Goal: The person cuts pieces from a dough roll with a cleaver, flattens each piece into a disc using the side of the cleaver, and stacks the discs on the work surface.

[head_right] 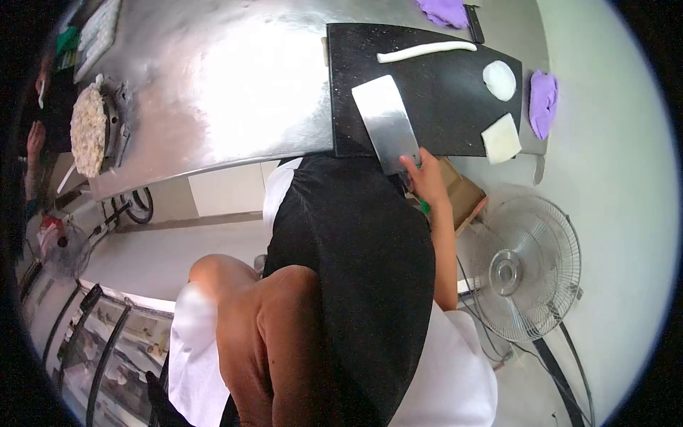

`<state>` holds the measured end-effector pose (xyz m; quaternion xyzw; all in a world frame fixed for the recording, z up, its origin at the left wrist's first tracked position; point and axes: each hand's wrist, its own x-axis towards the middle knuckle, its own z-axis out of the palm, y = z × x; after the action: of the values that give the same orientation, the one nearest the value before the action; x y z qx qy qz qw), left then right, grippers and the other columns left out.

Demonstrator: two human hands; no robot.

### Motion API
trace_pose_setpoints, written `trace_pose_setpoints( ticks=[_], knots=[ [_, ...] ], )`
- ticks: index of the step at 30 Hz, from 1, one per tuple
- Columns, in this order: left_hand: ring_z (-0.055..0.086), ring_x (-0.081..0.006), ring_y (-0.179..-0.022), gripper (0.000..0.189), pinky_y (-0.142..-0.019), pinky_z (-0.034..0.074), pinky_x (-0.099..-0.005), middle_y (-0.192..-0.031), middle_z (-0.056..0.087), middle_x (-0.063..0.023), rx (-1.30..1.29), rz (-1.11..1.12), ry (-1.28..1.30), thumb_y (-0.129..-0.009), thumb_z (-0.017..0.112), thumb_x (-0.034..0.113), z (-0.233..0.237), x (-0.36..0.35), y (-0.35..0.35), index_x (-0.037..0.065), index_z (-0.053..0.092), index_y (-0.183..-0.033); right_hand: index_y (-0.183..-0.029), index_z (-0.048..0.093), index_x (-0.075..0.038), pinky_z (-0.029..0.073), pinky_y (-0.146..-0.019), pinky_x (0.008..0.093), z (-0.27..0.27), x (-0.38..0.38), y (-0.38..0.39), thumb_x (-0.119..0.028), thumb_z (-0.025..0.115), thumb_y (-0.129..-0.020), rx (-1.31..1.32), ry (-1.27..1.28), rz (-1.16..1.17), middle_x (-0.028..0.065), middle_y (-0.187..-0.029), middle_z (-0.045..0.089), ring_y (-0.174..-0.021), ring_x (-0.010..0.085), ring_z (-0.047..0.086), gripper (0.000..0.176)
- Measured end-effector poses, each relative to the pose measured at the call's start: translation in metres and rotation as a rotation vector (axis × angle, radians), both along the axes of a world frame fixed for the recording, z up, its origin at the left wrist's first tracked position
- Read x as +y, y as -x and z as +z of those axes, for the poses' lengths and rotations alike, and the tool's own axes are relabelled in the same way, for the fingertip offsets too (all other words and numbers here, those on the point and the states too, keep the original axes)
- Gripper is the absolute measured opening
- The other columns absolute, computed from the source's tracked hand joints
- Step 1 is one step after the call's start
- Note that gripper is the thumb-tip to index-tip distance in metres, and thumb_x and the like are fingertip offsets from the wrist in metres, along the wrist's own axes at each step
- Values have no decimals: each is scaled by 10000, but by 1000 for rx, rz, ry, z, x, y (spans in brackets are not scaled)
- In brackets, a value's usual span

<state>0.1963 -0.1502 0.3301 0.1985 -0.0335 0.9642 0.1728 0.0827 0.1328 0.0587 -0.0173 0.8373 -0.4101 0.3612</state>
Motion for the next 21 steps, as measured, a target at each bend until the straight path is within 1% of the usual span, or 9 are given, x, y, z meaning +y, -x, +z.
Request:
trace_pose_setpoints(
  ticks=[5, 6, 8, 9, 11, 12, 15, 18, 21],
  knots=[
    [683, -224, -705, 203, -649, 500, -279, -772, 707, -116, 156, 313, 249, -866, 790, 128, 11, -13, 4, -33, 704, -777, -1045, 656, -21, 425, -494, 295, -1, -7, -2, -268, 693, -988, 31, -23, -14, 14, -646, 573, -546, 97, 535, 256],
    [683, -224, -705, 203, -649, 500, -279, -772, 707, -116, 155, 320, 262, -866, 790, 128, 10, -10, 2, -33, 704, -777, -1045, 656, -21, 425, -494, 295, -2, -8, -3, -268, 693, -988, 28, -12, -6, 14, -646, 573, -546, 97, 535, 256],
    [682, -234, -690, 172, -632, 501, -283, -764, 704, -118, 60, 434, 59, -866, 764, 106, 7, 1, -4, -31, 707, -779, -1012, 648, -17, 423, -496, 291, -2, -7, -3, -265, 696, -986, 44, -6, -17, 6, -646, 570, -550, 92, 528, 254],
    [682, -234, -690, 172, -632, 501, -283, -764, 704, -118, 59, 439, 66, -866, 764, 106, 7, -5, -4, -31, 707, -779, -1012, 648, -17, 423, -496, 291, -4, -5, -3, -265, 696, -986, 41, 1, -12, 6, -646, 570, -550, 92, 528, 254],
    [674, -258, -670, 162, -603, 496, -297, -758, 698, -127, 87, 123, 228, -868, 738, 92, 8, -24, -5, -28, 702, -767, -983, 637, -16, 424, -497, 291, -14, -1, -4, -262, 699, -983, 23, 39, -31, 2, -645, 568, -553, 88, 522, 254],
    [671, -251, -657, 160, -591, 501, -302, -762, 699, -130, 113, 92, 269, -876, 733, 90, 8, -28, -4, -28, 699, -774, -983, 637, -16, 424, -497, 291, -16, -1, -2, -262, 699, -983, 23, 47, -23, 2, -645, 568, -553, 88, 522, 254],
    [661, -229, -620, 157, -557, 518, -317, -774, 702, -141, 200, 318, 382, -903, 716, 84, 11, -31, -2, -29, 692, -797, -964, 630, -20, 424, -494, 288, -19, -2, -1, -263, 704, -979, 49, 24, -5, -3, -642, 565, -543, 84, 513, 254],
    [651, -207, -582, 155, -522, 535, -331, -786, 705, -151, 264, 519, 510, -930, 699, 78, 12, -33, -2, -30, 685, -819, -968, 632, -24, 424, -492, 287, -14, -3, 5, -268, 709, -975, 9, 48, -13, -2, -639, 567, -532, 89, 516, 256],
    [645, -193, -556, 154, -499, 546, -341, -794, 707, -158, 276, 601, 568, -947, 688, 74, 17, -28, -9, -30, 680, -834, -973, 633, -22, 427, -492, 286, -9, -6, 10, -266, 708, -976, 27, 28, 16, 2, -638, 569, -526, 96, 525, 255]
  ],
)
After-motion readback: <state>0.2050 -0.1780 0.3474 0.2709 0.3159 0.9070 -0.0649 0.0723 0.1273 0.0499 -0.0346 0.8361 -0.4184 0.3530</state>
